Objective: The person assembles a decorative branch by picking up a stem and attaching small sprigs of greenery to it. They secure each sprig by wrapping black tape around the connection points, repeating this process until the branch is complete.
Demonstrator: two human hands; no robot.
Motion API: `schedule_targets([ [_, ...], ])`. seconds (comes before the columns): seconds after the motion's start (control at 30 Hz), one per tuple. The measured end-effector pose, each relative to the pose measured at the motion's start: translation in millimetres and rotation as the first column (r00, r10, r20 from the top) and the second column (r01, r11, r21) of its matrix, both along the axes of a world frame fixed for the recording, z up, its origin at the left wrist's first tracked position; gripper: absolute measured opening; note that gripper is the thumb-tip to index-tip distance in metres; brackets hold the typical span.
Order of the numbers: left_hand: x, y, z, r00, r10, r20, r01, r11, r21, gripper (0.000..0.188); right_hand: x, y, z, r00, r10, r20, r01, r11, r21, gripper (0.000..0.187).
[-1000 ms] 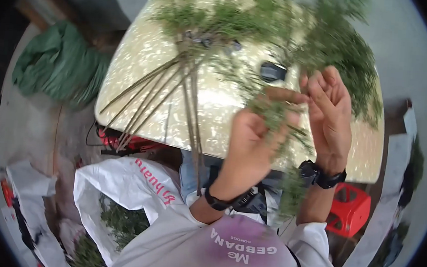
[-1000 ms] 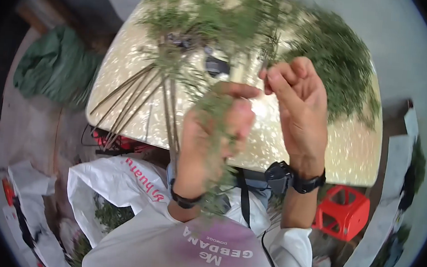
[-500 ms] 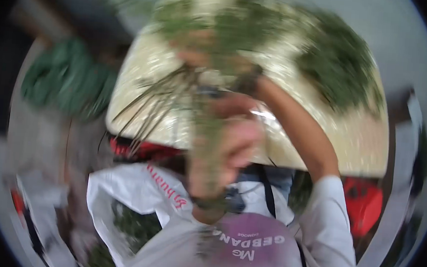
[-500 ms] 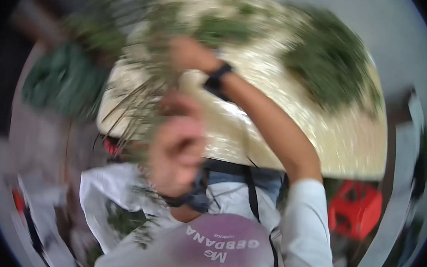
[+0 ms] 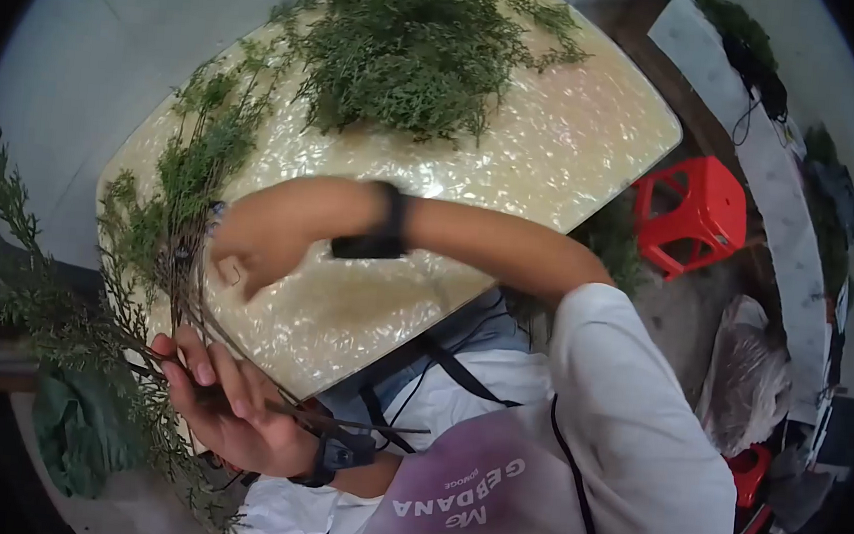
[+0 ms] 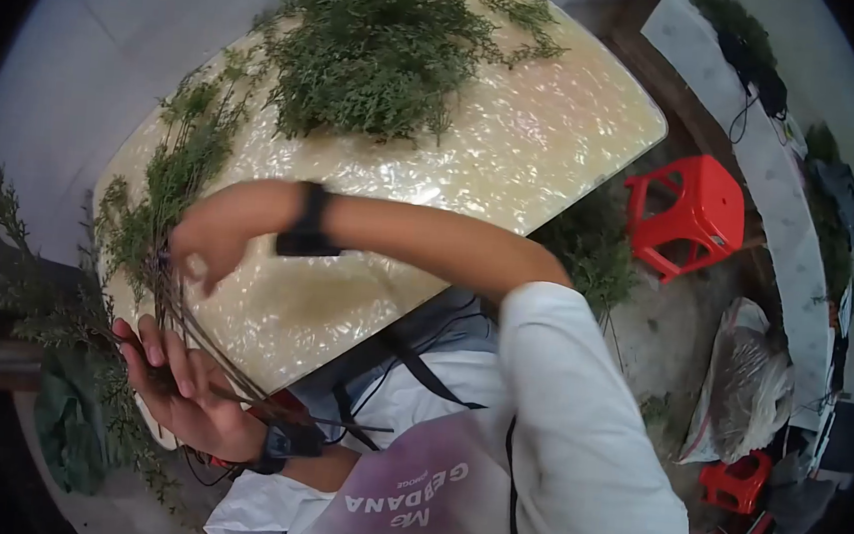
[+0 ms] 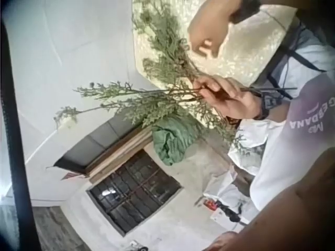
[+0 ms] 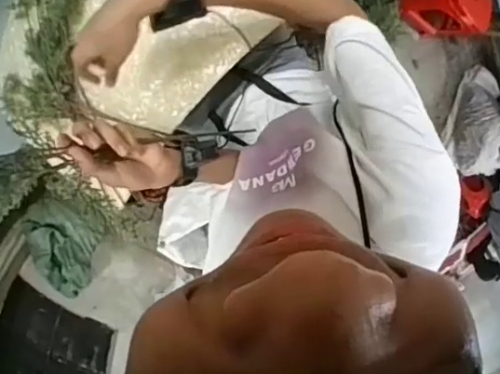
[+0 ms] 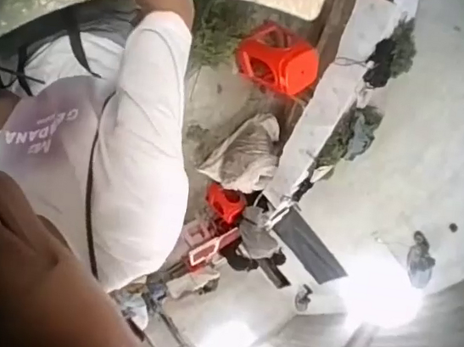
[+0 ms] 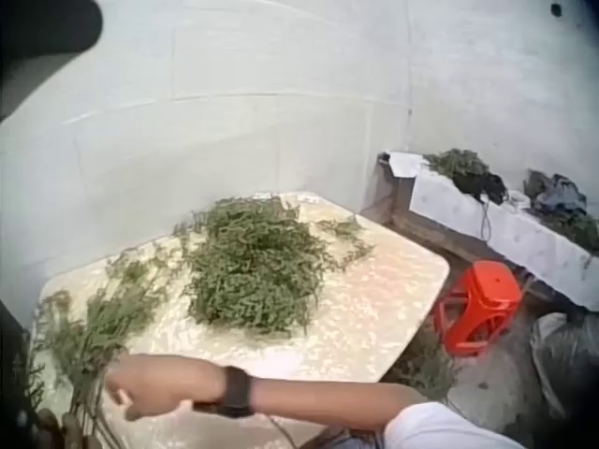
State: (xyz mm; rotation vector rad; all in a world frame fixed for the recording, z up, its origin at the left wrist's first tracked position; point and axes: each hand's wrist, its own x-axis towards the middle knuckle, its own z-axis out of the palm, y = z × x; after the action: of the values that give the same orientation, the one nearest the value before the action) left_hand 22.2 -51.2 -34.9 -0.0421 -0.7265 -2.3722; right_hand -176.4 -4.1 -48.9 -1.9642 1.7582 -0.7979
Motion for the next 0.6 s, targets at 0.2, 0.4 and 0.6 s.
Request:
schedule_targets([
  [0.2, -19.3, -6.9, -13.1, 0.999, -0.007, 0.037, 0.007, 1.000, 0.013, 0.031, -92.6, 269.4, 21.2, 0.463, -0.885, 0.045, 0.877, 0.465, 0.119, 0.018],
  [0.4, -43.5, 1.5, -17.6, 0.996, -0.045, 0.074, 0.051, 0.996, -0.076, 0.035, -204.7, 389.7, -73.7, 0.135, -0.912, -0.387, 0.903, 0.273, -0.331, 0.038],
  [0.6, -44.3, 29.1, 8.4, 0.919, 0.275, 0.281, -0.289, 0.957, 0.009, 0.035, -127.1, 236.6, -3.3, 0.625, -0.781, -0.016, 0.750, 0.606, -0.263, 0.060],
])
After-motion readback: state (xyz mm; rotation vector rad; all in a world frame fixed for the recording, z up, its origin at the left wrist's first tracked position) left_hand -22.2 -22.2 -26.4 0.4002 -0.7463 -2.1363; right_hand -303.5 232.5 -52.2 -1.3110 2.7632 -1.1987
